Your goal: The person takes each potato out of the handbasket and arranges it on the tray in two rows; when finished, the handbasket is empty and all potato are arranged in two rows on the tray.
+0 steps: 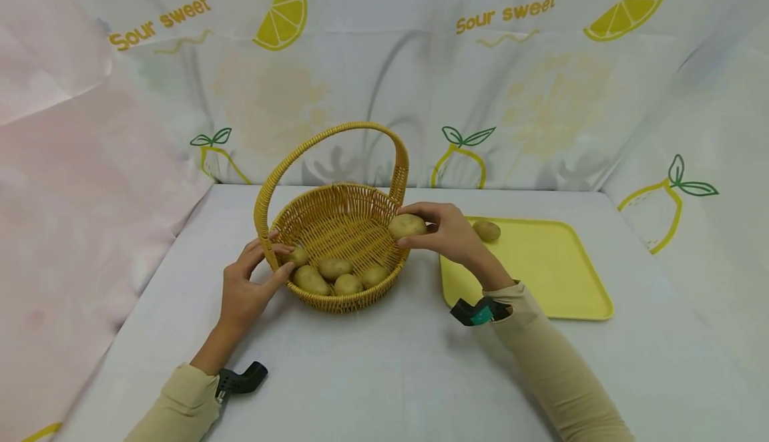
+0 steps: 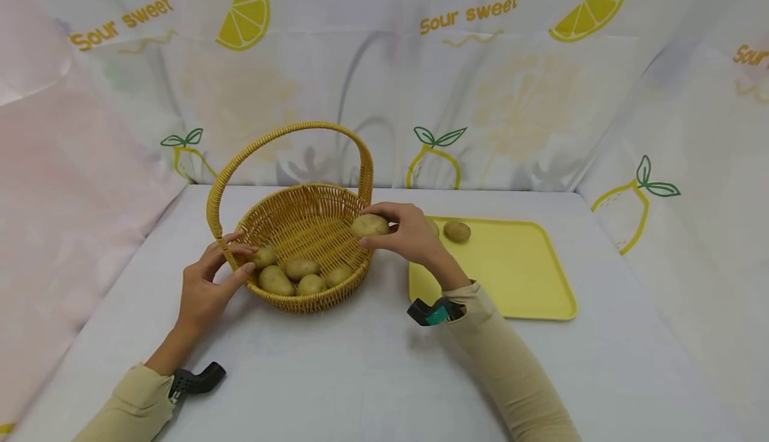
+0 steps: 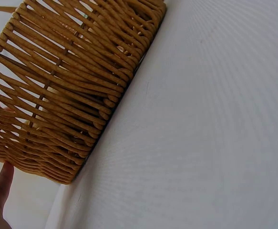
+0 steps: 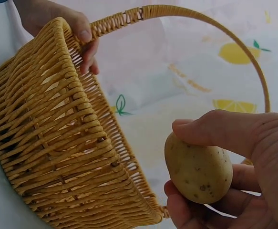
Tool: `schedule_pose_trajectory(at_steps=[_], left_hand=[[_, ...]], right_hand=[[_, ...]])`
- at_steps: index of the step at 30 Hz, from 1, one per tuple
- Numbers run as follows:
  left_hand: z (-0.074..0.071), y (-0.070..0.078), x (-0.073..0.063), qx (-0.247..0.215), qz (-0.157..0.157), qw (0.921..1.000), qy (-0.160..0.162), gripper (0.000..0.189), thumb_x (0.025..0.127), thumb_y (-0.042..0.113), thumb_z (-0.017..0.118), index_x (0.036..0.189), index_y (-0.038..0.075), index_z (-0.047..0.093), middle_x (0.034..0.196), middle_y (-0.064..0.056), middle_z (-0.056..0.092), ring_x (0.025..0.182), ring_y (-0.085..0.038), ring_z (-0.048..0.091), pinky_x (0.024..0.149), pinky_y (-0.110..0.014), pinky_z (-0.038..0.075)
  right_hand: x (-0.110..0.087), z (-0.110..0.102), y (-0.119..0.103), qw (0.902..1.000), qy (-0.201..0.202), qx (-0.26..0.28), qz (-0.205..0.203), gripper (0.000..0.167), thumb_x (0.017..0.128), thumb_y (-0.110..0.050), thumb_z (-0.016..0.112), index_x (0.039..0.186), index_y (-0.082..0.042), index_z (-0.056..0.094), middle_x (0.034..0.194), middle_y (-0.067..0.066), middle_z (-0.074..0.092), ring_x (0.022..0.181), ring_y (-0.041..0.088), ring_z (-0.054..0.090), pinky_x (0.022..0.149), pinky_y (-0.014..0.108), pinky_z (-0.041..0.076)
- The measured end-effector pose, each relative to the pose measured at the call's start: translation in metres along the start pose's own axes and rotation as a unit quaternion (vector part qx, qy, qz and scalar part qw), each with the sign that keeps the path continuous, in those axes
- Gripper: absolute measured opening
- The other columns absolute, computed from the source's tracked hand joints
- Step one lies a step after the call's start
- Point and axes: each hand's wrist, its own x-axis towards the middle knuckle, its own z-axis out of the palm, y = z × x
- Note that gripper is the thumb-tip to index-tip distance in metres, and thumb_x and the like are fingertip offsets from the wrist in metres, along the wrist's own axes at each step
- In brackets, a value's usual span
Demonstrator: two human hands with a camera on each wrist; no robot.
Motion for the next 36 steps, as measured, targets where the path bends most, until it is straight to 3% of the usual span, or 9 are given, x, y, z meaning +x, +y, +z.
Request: schedule_pose_trajectory(at_steps=[3, 8, 26, 29, 36], left_hand=[[0.000, -0.005, 0.000, -0.002, 0.004, 1.0000, 0.001, 0.026, 0.081, -0.019, 0.074, 0.105, -0.010, 0.072, 0.109, -0.023, 0.072, 0.133, -0.047, 0.050, 0.115, -0.033, 0.040], [0.001, 0.001, 0.000, -0.005, 0.007, 1.0000, 0.001, 0.026, 0.080, -0.021, 0.073, 0.104, -0.012, 0.071, 0.108, -0.026, 0.071, 0.132, -0.050, 0.050, 0.114, -0.031, 0.041], [0.001, 0.004, 0.001, -0.004, 0.004, 1.0000, 0.000, 0.026, 0.080, -0.021, 0.073, 0.105, -0.013, 0.071, 0.108, -0.027, 0.070, 0.132, -0.050, 0.050, 0.114, -0.030, 0.041], [0.001, 0.000, 0.000, -0.005, 0.014, 0.9999, 0.002, 0.027, 0.080, -0.022, 0.073, 0.105, -0.013, 0.071, 0.107, -0.028, 0.070, 0.131, -0.049, 0.050, 0.113, -0.030, 0.041], [0.000, -0.031, -0.006, -0.001, 0.012, 0.9999, 0.008, 0.033, 0.078, -0.021, 0.076, 0.106, -0.005, 0.074, 0.108, -0.020, 0.073, 0.135, -0.039, 0.052, 0.115, -0.033, 0.040]], right_hand=[[-0.002, -0.003, 0.000, 1.0000, 0.002, 0.001, 0.001, 0.048, 0.084, -0.006, 0.087, 0.129, 0.003, 0.070, 0.122, 0.009, 0.070, 0.101, 0.023, 0.068, 0.087, 0.037, 0.059], [-0.007, -0.011, 0.001, 0.9999, 0.005, -0.003, 0.010, 0.048, 0.085, -0.007, 0.086, 0.129, 0.001, 0.070, 0.123, 0.011, 0.070, 0.100, 0.023, 0.068, 0.085, 0.034, 0.059], [-0.026, -0.038, 0.002, 0.9984, 0.040, -0.016, 0.037, 0.047, 0.086, -0.006, 0.086, 0.129, 0.002, 0.069, 0.125, 0.015, 0.068, 0.101, 0.027, 0.066, 0.088, 0.031, 0.059], [-0.029, -0.043, 0.003, 0.9980, 0.049, -0.015, 0.038, 0.045, 0.086, -0.006, 0.085, 0.128, 0.002, 0.069, 0.124, 0.015, 0.068, 0.100, 0.027, 0.067, 0.085, 0.030, 0.059], [-0.037, -0.054, 0.007, 0.9969, 0.065, -0.021, 0.040, 0.045, 0.087, -0.008, 0.084, 0.128, 0.002, 0.070, 0.123, 0.015, 0.069, 0.100, 0.023, 0.068, 0.086, 0.028, 0.058]])
